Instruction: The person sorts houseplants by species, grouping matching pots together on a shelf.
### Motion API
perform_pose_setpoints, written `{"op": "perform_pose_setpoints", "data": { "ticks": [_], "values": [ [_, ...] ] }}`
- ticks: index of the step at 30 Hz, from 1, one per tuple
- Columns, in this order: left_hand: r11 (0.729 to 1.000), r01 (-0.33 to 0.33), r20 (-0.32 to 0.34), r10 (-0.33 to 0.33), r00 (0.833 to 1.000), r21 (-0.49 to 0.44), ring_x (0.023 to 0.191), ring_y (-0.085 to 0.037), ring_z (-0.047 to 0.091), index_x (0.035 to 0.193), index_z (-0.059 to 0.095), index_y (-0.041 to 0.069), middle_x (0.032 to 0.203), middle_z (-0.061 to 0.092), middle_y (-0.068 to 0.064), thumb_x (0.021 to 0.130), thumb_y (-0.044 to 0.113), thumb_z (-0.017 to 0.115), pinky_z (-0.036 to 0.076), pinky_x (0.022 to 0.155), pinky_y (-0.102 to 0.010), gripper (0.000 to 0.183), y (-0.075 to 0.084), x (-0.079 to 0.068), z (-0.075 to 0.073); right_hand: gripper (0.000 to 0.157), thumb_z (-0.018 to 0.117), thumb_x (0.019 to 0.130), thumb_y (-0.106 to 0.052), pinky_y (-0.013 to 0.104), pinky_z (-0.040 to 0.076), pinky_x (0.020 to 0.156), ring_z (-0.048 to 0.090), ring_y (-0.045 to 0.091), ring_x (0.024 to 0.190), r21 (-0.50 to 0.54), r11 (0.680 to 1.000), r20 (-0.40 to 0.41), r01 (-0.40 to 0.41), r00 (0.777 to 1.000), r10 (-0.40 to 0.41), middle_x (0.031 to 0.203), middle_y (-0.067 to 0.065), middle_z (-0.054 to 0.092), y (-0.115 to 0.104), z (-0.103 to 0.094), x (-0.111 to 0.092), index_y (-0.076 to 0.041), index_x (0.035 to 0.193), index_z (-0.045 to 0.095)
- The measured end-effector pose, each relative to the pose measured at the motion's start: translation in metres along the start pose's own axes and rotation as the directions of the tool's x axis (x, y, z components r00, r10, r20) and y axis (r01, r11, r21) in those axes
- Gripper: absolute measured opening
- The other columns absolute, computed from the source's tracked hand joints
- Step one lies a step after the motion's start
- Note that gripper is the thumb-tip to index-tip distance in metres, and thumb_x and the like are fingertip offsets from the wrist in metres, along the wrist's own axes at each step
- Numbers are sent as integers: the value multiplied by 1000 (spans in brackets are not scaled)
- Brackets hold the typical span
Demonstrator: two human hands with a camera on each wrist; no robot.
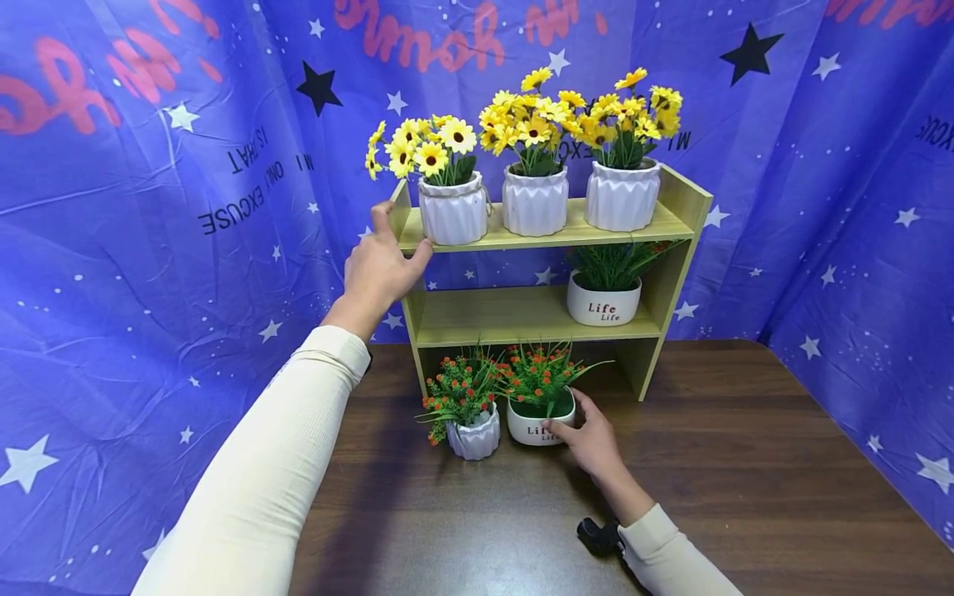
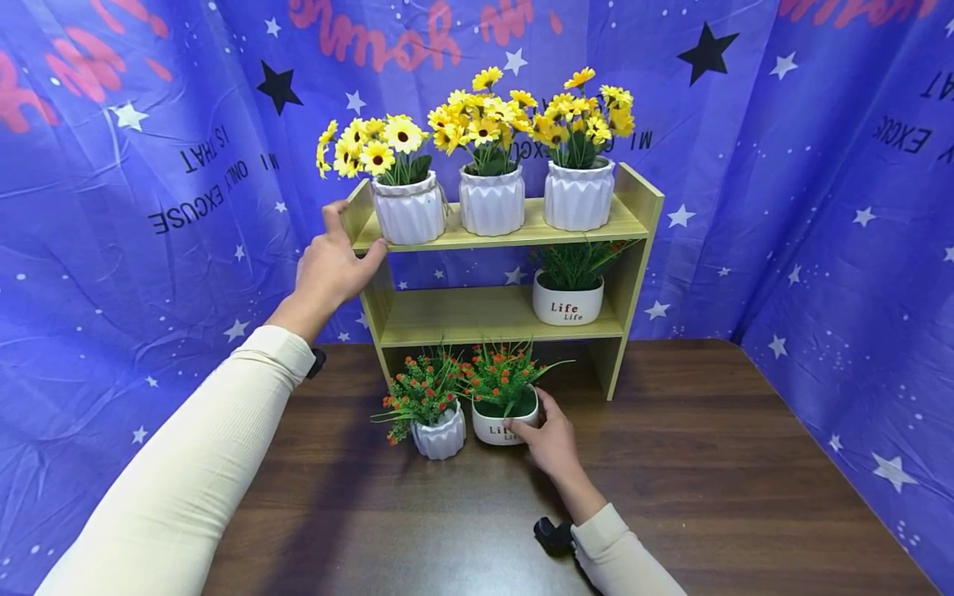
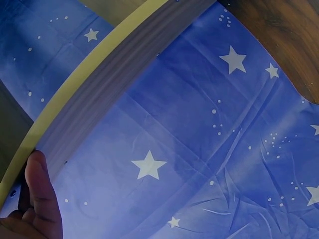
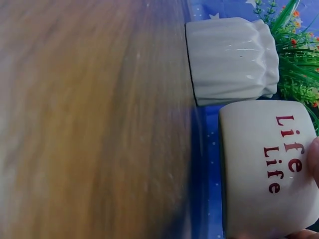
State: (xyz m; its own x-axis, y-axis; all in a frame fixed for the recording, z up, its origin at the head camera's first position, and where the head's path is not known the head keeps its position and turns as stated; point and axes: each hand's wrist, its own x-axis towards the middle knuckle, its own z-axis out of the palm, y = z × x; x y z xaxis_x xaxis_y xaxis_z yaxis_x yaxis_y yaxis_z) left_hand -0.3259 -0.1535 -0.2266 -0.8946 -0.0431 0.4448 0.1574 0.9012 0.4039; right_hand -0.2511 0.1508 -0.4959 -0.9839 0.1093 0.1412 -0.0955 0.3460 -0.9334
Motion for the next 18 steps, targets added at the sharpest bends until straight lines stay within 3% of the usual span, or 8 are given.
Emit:
{"op": "perform_pose_setpoints", "data": {
  "ticks": [6,18],
  "values": [
    [1000,3,-6,-3,1000,0,74,-36,59,148,13,20,88,57,-19,91,59,51,47,64,-48,78,1,0,0,76,84,80,-15,38,49,91,56,30,120,17,1000,11,24,1000,-24,135,20,57,-8,-10,-4,-4,145,45],
    [1000,4,-8,-4,1000,4,75,-37,60,148,14,21,90,58,-19,91,59,51,47,66,-49,78,1,0,0,77,85,80,-18,43,41,100,52,28,126,7,998,0,68,998,-68,136,19,57,-32,-27,-10,-5,145,45]
  ]
}}
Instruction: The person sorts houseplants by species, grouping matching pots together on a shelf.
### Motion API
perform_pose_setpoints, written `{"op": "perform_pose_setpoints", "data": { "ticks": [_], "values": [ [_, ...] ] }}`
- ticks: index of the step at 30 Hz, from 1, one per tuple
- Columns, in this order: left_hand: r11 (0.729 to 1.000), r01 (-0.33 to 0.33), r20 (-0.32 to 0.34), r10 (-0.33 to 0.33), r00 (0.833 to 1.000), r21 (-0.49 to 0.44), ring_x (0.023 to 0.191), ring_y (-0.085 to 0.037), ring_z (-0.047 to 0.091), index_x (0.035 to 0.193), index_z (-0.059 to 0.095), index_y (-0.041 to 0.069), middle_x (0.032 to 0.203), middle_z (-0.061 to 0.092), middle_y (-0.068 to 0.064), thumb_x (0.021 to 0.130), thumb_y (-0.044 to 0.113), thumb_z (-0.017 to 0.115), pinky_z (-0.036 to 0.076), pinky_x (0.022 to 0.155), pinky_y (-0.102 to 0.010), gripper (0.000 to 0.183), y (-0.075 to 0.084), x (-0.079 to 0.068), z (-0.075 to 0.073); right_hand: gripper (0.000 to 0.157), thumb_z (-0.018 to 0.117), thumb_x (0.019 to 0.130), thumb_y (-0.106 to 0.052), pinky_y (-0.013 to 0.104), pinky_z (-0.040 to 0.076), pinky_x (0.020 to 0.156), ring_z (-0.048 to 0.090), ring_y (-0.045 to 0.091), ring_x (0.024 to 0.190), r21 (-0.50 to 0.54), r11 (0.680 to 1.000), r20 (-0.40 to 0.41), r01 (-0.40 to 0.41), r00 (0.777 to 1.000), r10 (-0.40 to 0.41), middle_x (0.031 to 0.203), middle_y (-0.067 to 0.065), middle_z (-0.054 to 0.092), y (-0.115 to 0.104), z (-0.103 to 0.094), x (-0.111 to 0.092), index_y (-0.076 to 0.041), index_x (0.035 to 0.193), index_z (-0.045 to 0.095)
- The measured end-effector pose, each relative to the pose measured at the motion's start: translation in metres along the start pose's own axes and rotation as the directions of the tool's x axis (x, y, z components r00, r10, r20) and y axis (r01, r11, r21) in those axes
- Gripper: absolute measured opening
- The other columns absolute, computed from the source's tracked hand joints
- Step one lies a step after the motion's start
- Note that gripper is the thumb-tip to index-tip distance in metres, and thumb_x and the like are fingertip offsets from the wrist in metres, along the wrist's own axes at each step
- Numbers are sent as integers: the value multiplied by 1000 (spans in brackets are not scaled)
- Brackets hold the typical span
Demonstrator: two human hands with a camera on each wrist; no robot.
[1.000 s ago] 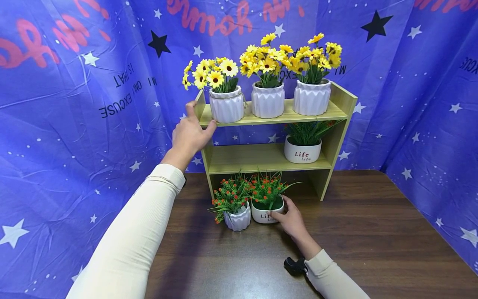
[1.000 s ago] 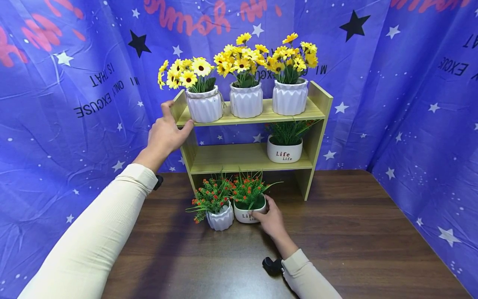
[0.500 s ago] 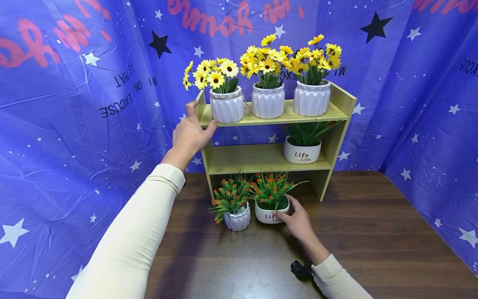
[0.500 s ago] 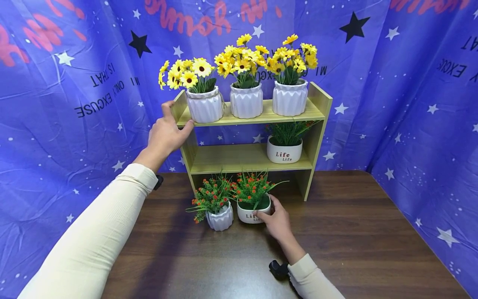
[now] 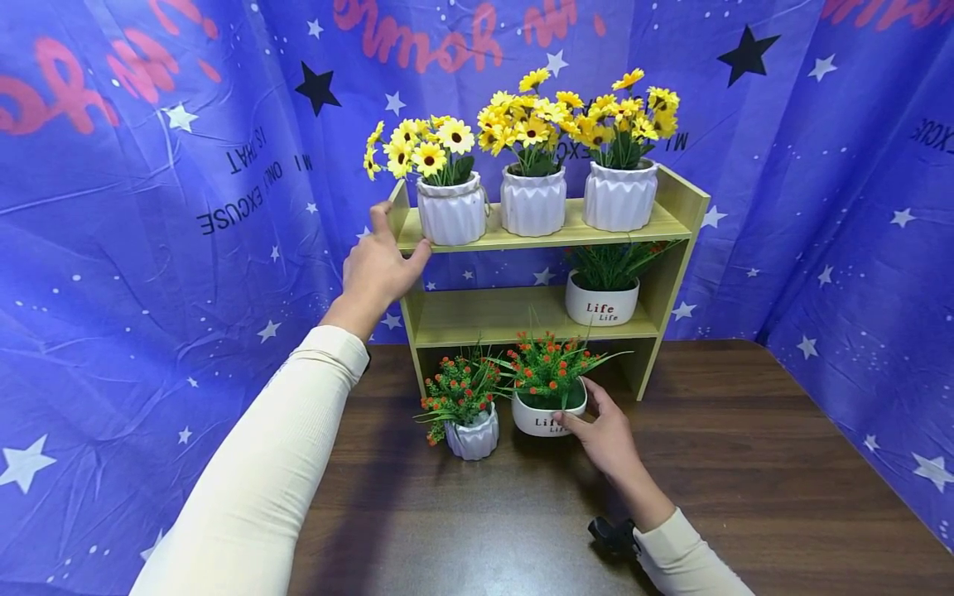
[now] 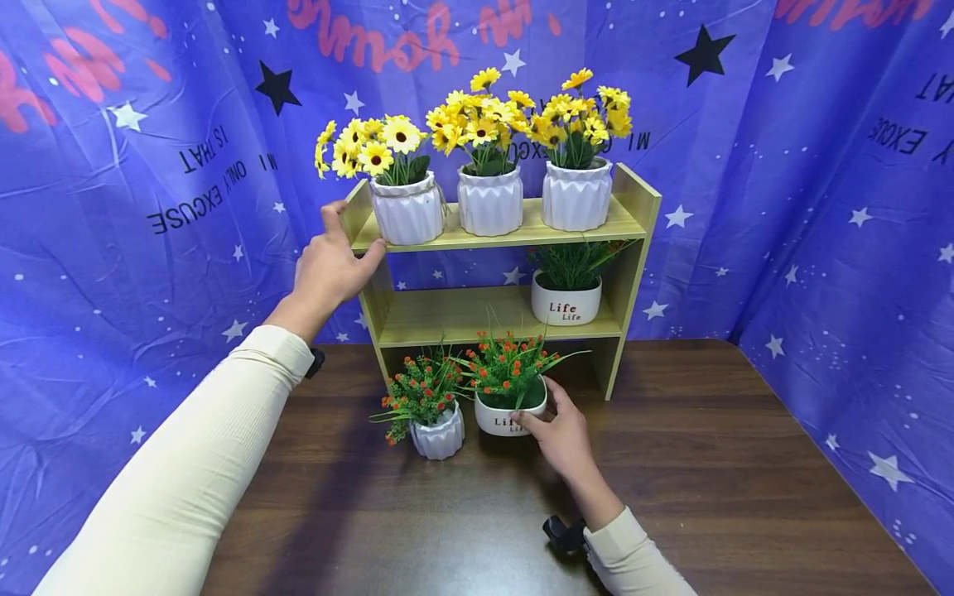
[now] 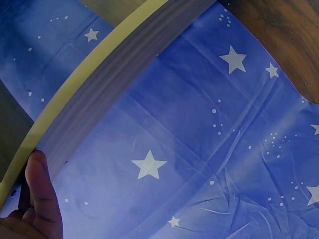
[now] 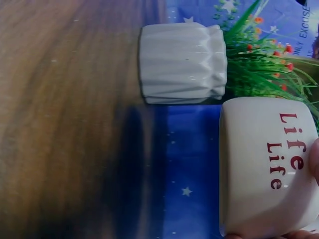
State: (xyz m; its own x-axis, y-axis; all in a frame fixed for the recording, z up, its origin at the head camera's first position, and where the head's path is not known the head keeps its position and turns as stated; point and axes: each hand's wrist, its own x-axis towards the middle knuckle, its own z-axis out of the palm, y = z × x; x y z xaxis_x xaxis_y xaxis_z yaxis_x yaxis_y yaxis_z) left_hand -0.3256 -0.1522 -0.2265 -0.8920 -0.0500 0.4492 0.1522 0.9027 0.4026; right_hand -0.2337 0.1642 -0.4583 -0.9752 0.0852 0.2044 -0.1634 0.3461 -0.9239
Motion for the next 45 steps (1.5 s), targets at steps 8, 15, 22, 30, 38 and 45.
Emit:
{"op": "perform_pose_setpoints", "data": {
  "ticks": [8,15,22,30,38,45],
  "values": [
    [1000,4,-4,-4,1000,6,78,-39,60,147,14,21,92,59,-22,91,59,51,48,67,-51,77,-2,0,0,78,83,82,-22,46,31,108,42,28,136,24,999,-7,27,1000,-27,145,18,50,-19,-12,2,-5,147,43],
    [1000,-2,1,2,1000,2,75,-37,60,147,13,21,89,58,-20,91,59,50,47,65,-50,78,-2,1,0,78,82,84,-21,45,36,105,44,27,134,59,997,-4,40,999,-40,147,17,48,-34,-21,5,-5,148,41],
    [1000,-3,-2,3,1000,3,77,-37,60,147,13,21,90,58,-20,91,59,51,48,66,-50,78,-2,3,0,77,79,87,-22,19,44,86,54,26,120,56,996,-20,64,998,-63,140,17,54,-48,-27,9,-4,150,39],
    [1000,0,1,0,1000,0,79,-39,61,148,14,21,92,60,-21,91,59,51,48,67,-50,78,-2,3,1,77,79,87,-27,23,44,88,53,24,123,87,993,-40,74,997,-71,140,14,55,-63,-28,19,-8,150,40],
    [1000,-4,-2,4,1000,-1,77,-38,61,147,14,22,91,59,-21,91,59,51,48,66,-50,77,-2,2,2,82,78,87,-27,23,44,87,51,25,126,96,991,-32,92,995,-89,145,10,52,-76,-23,34,-10,154,34],
    [1000,-1,0,1,1000,5,75,-37,60,148,14,21,88,58,-19,91,59,51,48,65,-49,78,-2,2,1,73,78,87,-22,44,39,104,46,27,133,131,987,-36,95,995,-91,142,12,53,-78,-11,53,-4,146,39]
  ]
}}
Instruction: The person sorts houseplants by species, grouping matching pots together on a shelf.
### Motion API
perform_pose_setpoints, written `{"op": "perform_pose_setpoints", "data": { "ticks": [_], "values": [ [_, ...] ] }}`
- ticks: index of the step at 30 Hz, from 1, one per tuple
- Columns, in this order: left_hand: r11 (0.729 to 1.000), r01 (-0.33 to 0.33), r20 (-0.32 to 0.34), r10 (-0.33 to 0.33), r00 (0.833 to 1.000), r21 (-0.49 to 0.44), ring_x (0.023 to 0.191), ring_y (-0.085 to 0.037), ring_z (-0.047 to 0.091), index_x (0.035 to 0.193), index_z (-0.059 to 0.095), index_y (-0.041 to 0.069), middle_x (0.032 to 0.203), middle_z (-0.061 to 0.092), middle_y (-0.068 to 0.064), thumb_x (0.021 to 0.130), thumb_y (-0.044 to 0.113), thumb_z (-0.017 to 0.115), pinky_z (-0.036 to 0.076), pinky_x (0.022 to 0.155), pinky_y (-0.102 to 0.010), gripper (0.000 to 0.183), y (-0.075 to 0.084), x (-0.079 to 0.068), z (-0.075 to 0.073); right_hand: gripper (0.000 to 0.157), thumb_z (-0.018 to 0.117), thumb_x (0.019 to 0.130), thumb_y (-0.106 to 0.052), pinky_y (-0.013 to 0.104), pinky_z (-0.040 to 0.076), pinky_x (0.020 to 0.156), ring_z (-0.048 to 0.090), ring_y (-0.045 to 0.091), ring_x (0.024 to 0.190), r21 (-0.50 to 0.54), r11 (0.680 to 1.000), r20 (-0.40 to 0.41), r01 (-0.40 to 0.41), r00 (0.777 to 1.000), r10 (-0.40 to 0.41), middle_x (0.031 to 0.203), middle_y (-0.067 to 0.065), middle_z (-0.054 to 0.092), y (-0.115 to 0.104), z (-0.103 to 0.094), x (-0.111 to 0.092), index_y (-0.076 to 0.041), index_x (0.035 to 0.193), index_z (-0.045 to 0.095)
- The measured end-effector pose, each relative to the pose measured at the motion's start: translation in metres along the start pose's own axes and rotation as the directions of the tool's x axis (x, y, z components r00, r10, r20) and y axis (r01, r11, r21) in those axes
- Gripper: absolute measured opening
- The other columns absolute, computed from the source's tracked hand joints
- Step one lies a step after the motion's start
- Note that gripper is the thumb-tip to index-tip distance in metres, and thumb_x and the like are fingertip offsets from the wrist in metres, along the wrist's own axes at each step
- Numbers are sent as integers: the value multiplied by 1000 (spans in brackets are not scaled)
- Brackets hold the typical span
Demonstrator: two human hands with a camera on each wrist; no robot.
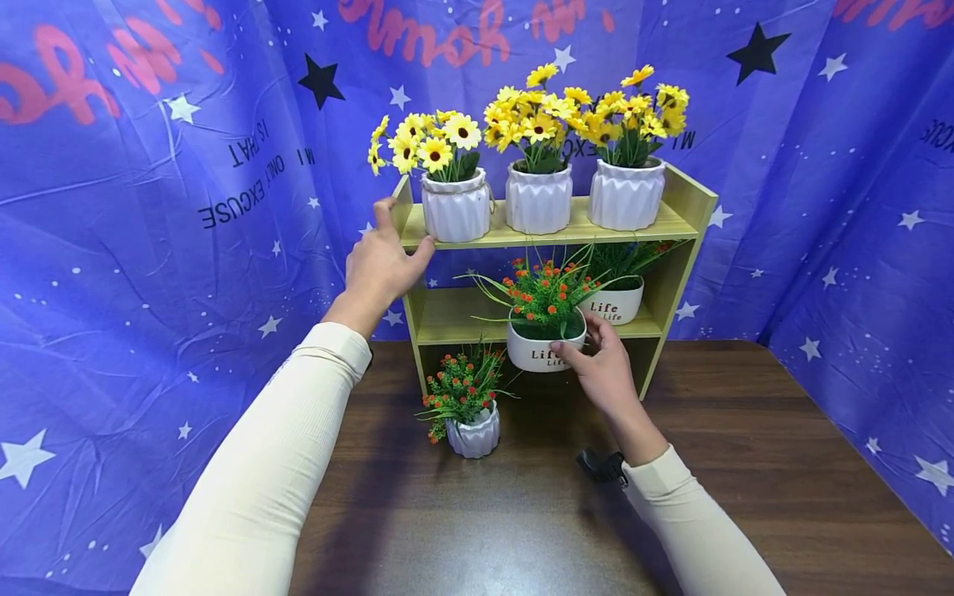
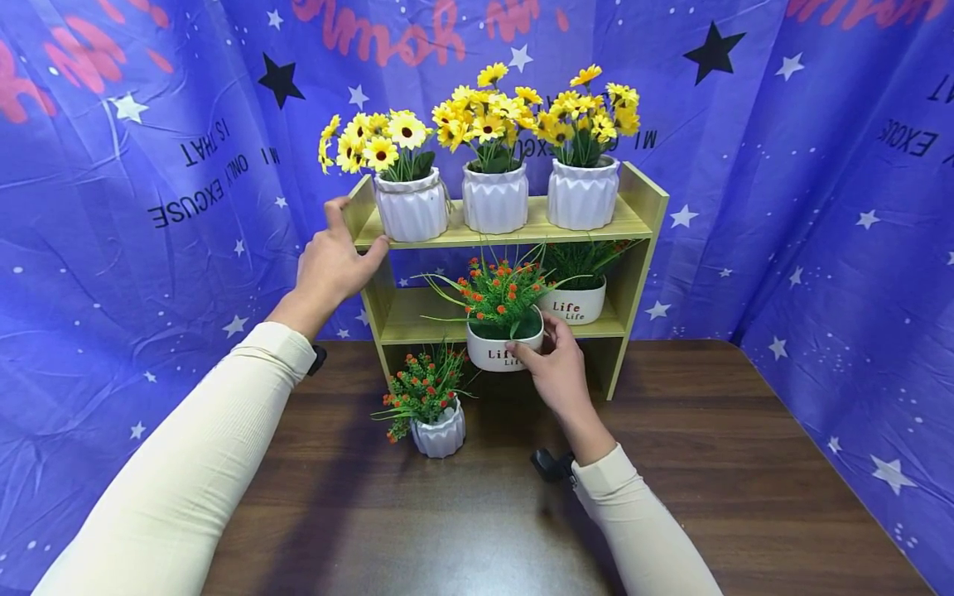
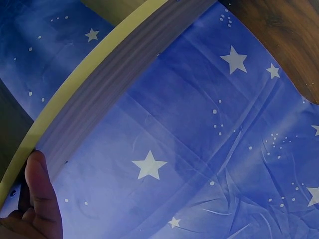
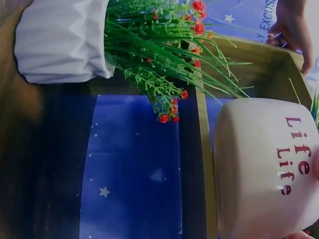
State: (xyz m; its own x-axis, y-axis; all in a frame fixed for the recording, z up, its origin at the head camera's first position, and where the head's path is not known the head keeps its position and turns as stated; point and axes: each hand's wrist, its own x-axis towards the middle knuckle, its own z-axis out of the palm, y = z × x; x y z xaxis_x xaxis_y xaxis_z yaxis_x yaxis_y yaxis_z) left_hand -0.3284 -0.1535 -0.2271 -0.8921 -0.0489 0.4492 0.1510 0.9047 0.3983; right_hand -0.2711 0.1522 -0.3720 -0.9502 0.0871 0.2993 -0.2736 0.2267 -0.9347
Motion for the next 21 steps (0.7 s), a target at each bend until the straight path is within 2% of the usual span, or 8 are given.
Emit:
{"op": "perform_pose_setpoints", "data": {
  "ticks": [9,15,21],
  "values": [
    [1000,-8,-5,8,1000,-5,76,-37,60,148,14,21,88,58,-19,91,59,51,48,67,-50,77,1,1,0,72,78,87,-25,45,43,99,50,30,127,-31,999,-45,-12,999,10,139,18,52,-1,15,22,-1,144,40],
    [1000,-9,-1,9,1000,-5,74,-37,60,148,14,21,85,57,-18,91,59,50,47,65,-50,78,-1,0,0,69,76,89,-27,45,41,102,52,31,125,-88,996,-84,13,996,-21,135,21,55,0,24,32,1,143,43],
    [1000,-8,-1,8,1000,-5,74,-37,59,148,13,21,84,57,-18,91,59,50,47,65,-50,78,-1,0,1,64,75,90,-29,46,46,95,58,31,113,-157,986,-105,54,992,-71,126,21,60,-1,28,41,3,138,48]
  ]
}}
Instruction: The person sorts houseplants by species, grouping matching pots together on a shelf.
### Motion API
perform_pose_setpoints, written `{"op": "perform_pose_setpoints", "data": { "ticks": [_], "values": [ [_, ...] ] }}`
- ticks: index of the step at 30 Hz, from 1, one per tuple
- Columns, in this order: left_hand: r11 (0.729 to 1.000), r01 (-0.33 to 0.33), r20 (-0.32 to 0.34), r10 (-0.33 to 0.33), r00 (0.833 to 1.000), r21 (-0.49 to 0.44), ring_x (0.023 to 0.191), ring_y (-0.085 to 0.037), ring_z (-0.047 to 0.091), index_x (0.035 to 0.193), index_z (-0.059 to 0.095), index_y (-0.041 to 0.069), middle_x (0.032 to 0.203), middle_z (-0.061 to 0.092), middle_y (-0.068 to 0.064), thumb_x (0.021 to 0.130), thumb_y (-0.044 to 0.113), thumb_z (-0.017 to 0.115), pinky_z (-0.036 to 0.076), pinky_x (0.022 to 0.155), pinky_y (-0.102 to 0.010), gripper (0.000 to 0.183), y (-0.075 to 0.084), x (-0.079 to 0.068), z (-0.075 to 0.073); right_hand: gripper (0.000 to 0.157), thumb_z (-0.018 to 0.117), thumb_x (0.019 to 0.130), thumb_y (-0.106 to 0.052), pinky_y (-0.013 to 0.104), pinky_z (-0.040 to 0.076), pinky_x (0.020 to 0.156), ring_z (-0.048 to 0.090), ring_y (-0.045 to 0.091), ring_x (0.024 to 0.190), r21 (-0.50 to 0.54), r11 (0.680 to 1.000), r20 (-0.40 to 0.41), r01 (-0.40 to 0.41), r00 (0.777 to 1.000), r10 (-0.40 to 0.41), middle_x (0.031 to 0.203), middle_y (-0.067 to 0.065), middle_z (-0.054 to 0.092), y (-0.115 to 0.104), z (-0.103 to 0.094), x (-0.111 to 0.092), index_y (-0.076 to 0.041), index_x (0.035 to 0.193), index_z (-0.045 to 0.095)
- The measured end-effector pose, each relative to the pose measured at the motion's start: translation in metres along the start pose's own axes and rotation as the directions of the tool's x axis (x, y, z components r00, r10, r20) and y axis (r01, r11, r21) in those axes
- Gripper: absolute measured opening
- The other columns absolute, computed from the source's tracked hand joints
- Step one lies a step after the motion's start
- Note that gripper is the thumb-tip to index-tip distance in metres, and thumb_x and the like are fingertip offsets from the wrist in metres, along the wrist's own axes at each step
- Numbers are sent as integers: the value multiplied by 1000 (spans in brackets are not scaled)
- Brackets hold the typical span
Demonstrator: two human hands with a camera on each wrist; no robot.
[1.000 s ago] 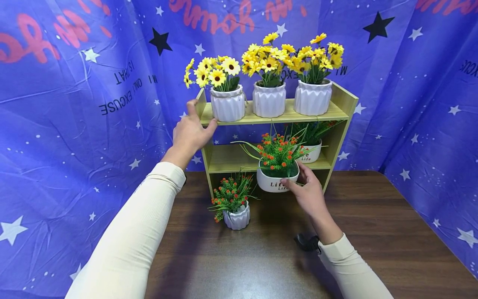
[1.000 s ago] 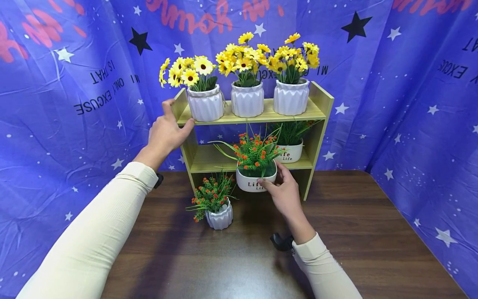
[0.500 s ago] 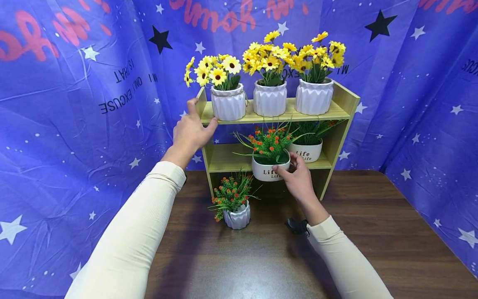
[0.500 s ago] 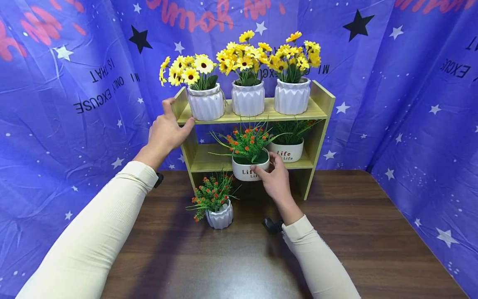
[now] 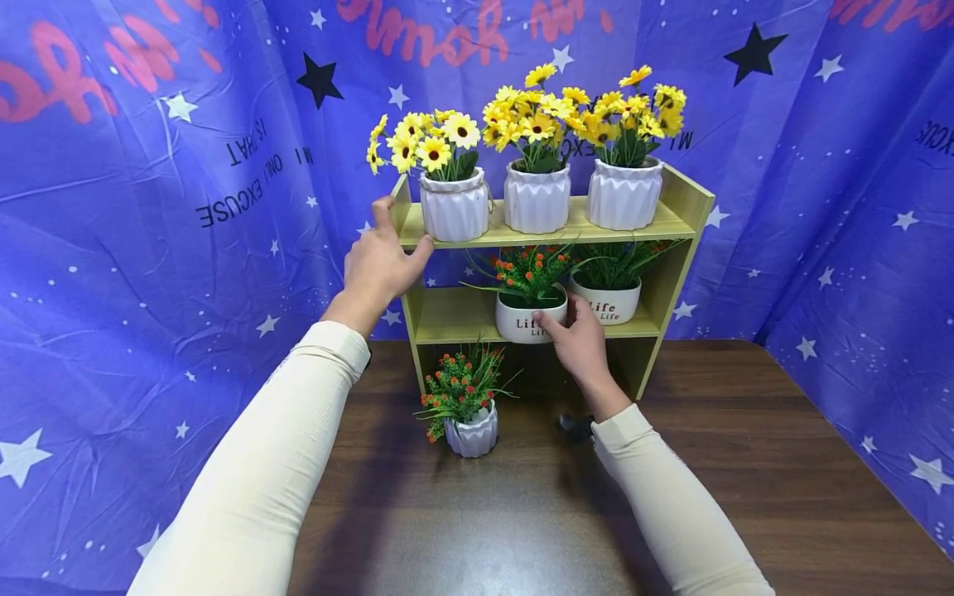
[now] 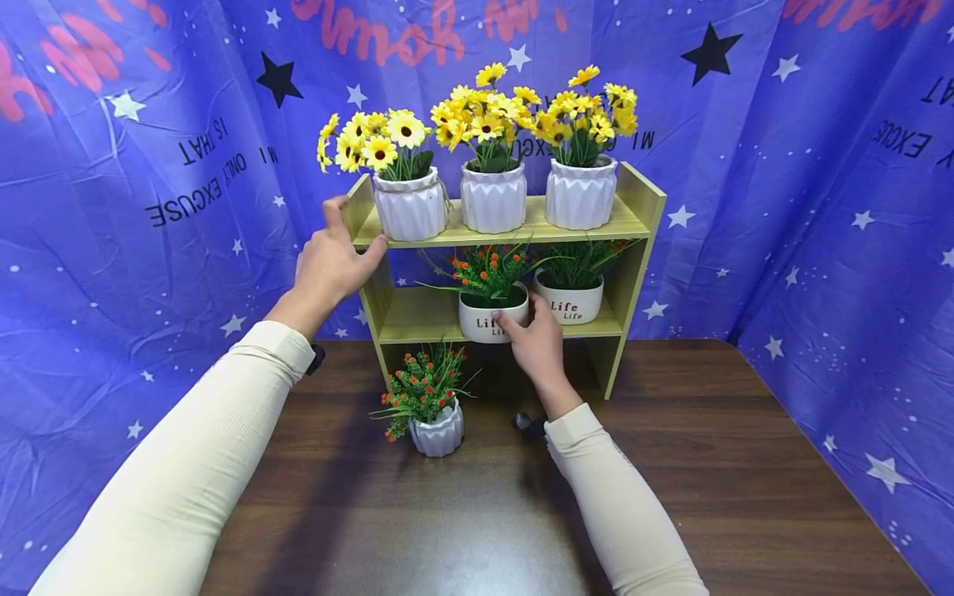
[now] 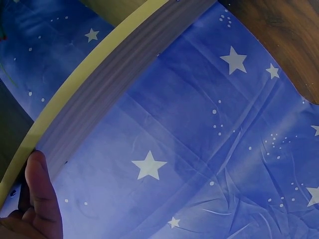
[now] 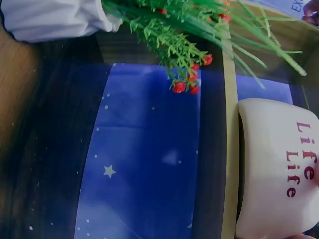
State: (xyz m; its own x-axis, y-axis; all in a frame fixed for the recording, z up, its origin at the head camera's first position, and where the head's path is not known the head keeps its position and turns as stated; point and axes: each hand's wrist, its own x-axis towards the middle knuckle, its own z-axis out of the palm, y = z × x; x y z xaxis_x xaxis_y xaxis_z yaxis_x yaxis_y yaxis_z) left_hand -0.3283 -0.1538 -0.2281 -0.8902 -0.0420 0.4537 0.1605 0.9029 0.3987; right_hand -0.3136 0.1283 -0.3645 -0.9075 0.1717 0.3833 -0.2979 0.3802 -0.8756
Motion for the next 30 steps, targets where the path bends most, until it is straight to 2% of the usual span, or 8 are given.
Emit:
{"op": "perform_pose_setpoints", "data": {
  "ticks": [6,9,16,30],
  "values": [
    [1000,-5,-2,5,1000,-3,76,-37,60,148,14,20,85,57,-18,91,59,50,48,66,-50,78,0,1,0,61,74,90,-30,48,47,91,60,33,106,-88,995,-12,45,999,-47,120,22,63,1,5,8,2,136,50],
    [1000,-3,0,3,1000,-1,76,-37,59,148,14,20,85,57,-18,91,59,50,48,66,-50,78,0,1,0,61,72,92,-32,48,45,95,59,33,111,-107,993,-4,47,999,-47,124,21,61,1,7,12,0,139,49],
    [1000,0,0,0,1000,2,74,-37,59,148,14,21,85,57,-19,91,59,51,48,65,-50,78,0,1,0,63,68,95,-29,49,40,101,55,35,119,-91,996,24,20,1000,-18,128,22,57,0,12,18,-3,146,41],
    [1000,-7,-9,7,1000,-7,78,-39,61,148,15,22,90,59,-21,91,59,52,48,68,-52,78,-2,2,1,59,66,96,-24,47,37,104,53,35,121,-56,998,38,-4,999,6,129,22,56,-6,15,23,-2,146,41]
  ]
}}
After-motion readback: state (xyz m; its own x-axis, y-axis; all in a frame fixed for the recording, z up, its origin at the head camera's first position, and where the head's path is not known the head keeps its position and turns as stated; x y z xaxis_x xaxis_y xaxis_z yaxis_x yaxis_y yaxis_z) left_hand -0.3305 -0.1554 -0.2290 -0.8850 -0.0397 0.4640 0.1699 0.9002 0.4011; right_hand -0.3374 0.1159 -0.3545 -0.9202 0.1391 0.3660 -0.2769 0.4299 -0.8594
